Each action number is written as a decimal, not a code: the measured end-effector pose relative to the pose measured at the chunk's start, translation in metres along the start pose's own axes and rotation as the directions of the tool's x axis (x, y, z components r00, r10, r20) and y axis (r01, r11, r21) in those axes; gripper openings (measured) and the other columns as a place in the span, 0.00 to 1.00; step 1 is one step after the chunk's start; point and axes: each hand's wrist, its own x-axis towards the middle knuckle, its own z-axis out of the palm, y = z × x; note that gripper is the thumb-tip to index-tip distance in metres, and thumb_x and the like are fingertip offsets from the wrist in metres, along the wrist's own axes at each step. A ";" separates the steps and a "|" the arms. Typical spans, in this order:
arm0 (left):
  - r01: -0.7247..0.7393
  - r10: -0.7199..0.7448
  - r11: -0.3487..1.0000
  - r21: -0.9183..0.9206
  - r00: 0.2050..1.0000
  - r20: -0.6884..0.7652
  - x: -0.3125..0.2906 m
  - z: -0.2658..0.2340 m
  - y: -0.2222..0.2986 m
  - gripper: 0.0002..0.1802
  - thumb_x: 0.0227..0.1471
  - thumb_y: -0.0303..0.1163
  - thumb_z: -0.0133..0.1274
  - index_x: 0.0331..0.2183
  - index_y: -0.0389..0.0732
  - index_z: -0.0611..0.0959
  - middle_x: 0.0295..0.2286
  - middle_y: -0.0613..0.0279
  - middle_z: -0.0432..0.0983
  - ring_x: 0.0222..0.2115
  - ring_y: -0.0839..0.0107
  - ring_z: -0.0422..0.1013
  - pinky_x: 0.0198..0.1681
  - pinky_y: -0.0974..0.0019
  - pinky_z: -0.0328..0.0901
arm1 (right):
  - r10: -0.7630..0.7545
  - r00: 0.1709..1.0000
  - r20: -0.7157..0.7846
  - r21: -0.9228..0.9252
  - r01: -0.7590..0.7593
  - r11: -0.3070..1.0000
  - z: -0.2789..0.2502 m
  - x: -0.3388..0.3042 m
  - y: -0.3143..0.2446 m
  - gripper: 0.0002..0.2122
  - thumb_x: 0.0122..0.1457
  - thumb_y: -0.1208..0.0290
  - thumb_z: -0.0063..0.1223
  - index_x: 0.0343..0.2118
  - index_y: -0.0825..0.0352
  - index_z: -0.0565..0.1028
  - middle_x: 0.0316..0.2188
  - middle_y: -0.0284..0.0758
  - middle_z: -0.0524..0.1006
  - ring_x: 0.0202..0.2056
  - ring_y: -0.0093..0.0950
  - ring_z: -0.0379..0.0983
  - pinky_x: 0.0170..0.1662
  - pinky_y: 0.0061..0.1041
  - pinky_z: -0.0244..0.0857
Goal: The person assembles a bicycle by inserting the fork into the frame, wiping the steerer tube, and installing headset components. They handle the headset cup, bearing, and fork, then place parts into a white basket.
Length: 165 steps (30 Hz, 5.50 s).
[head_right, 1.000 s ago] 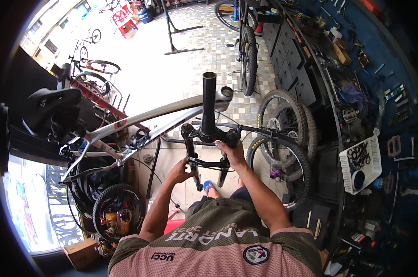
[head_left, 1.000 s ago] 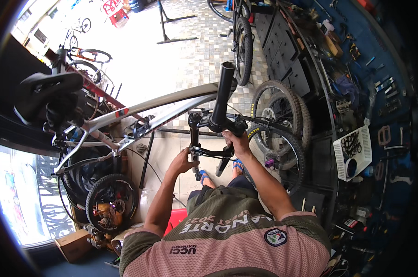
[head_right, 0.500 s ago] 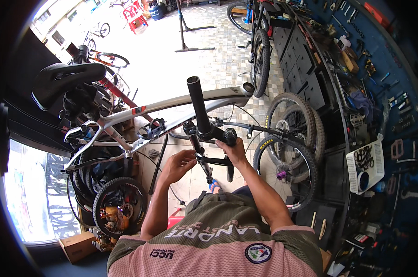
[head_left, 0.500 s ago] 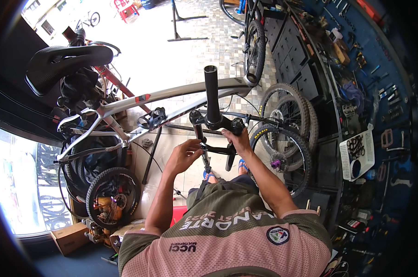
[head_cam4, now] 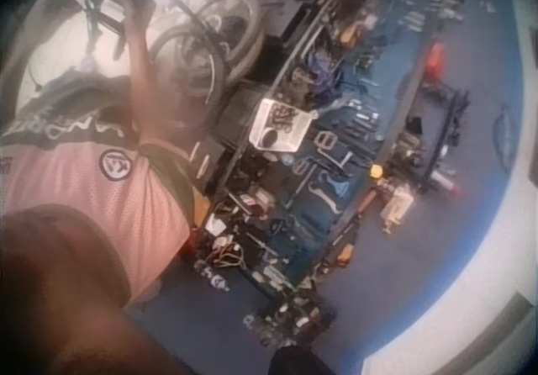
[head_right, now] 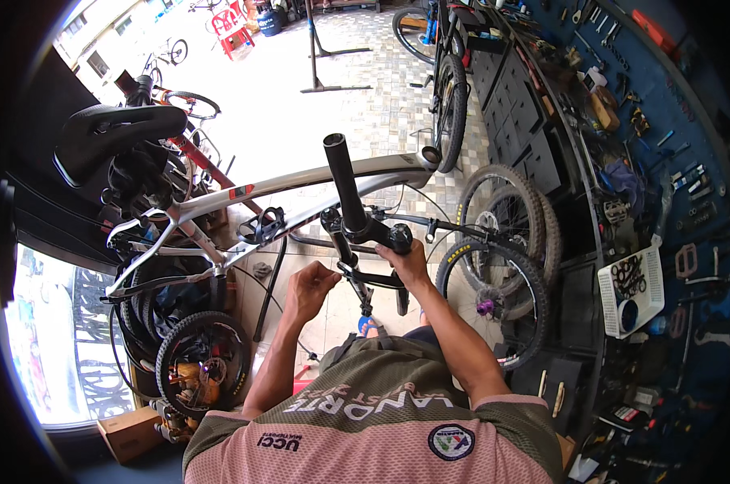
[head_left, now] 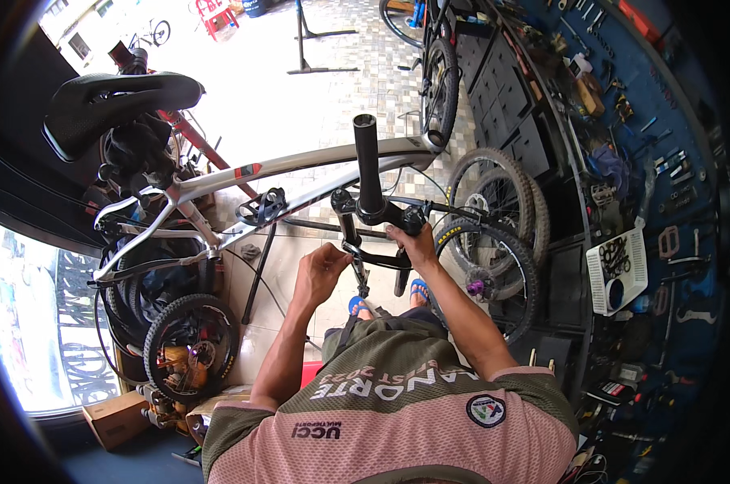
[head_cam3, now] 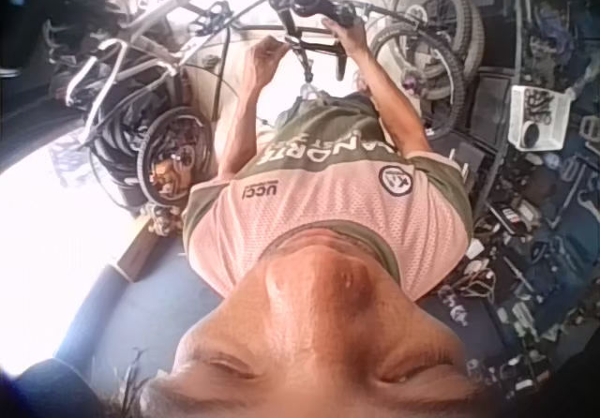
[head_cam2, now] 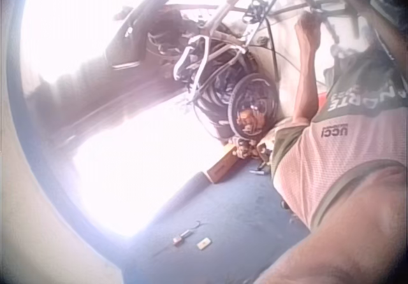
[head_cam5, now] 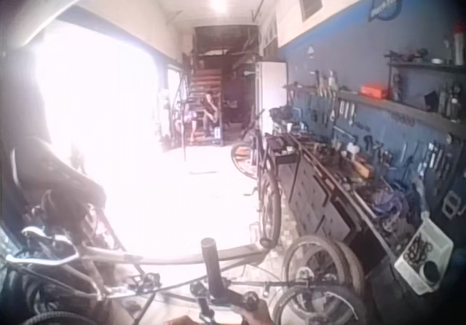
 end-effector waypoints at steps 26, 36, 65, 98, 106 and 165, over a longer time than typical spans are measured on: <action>-0.439 0.449 0.894 -0.094 0.872 0.195 0.081 0.031 0.029 0.45 0.61 0.20 0.51 0.74 0.39 0.51 0.47 0.50 0.81 0.43 0.62 0.79 0.50 0.59 0.73 | -0.089 0.974 0.208 0.046 0.081 0.996 0.017 -0.017 -0.014 0.08 0.52 0.79 0.70 0.36 0.68 0.84 0.31 0.29 0.85 0.35 0.17 0.79 0.42 0.23 0.74; -0.459 0.463 0.885 0.082 0.846 -0.262 0.161 0.083 0.107 0.10 0.66 0.30 0.57 0.47 0.38 0.83 0.32 0.49 0.83 0.35 0.54 0.81 0.39 0.57 0.73 | -0.167 0.948 0.272 -0.045 0.186 0.981 -0.001 -0.018 -0.027 0.09 0.49 0.76 0.72 0.33 0.68 0.82 0.27 0.30 0.83 0.31 0.19 0.76 0.37 0.27 0.71; -0.439 0.638 0.748 0.498 0.683 -0.356 0.247 0.076 0.138 0.07 0.63 0.20 0.56 0.42 0.32 0.85 0.41 0.51 0.83 0.44 0.55 0.78 0.51 0.55 0.71 | -0.483 0.357 -0.800 -0.597 -0.553 0.581 -0.799 0.131 -0.152 0.18 0.70 0.57 0.55 0.52 0.65 0.82 0.46 0.50 0.83 0.48 0.53 0.81 0.51 0.49 0.73; -0.243 0.319 0.420 -0.874 0.941 -0.108 0.198 0.103 0.118 0.36 0.71 0.62 0.43 0.45 0.34 0.82 0.38 0.47 0.82 0.42 0.51 0.81 0.45 0.52 0.76 | -0.623 0.755 -0.204 -0.898 -0.398 -0.187 -0.732 0.168 -0.409 0.16 0.72 0.61 0.53 0.55 0.62 0.81 0.52 0.45 0.83 0.55 0.45 0.79 0.57 0.40 0.71; 0.287 0.410 0.340 -0.896 0.812 0.416 0.189 0.107 0.080 0.31 0.69 0.46 0.56 0.59 0.29 0.78 0.44 0.50 0.83 0.52 0.52 0.79 0.54 0.49 0.75 | -0.400 0.913 -0.083 -0.982 -0.007 0.188 -0.423 0.150 -0.301 0.16 0.64 0.62 0.60 0.41 0.74 0.81 0.34 0.51 0.82 0.38 0.40 0.81 0.45 0.39 0.71; 0.361 0.128 0.401 -0.842 0.888 0.442 0.171 0.127 0.058 0.28 0.65 0.27 0.59 0.64 0.34 0.73 0.55 0.53 0.78 0.52 0.65 0.77 0.57 0.62 0.72 | -0.069 0.959 0.274 -0.070 0.092 0.993 -0.110 0.091 -0.171 0.10 0.66 0.70 0.66 0.47 0.65 0.80 0.40 0.26 0.80 0.45 0.21 0.77 0.52 0.22 0.68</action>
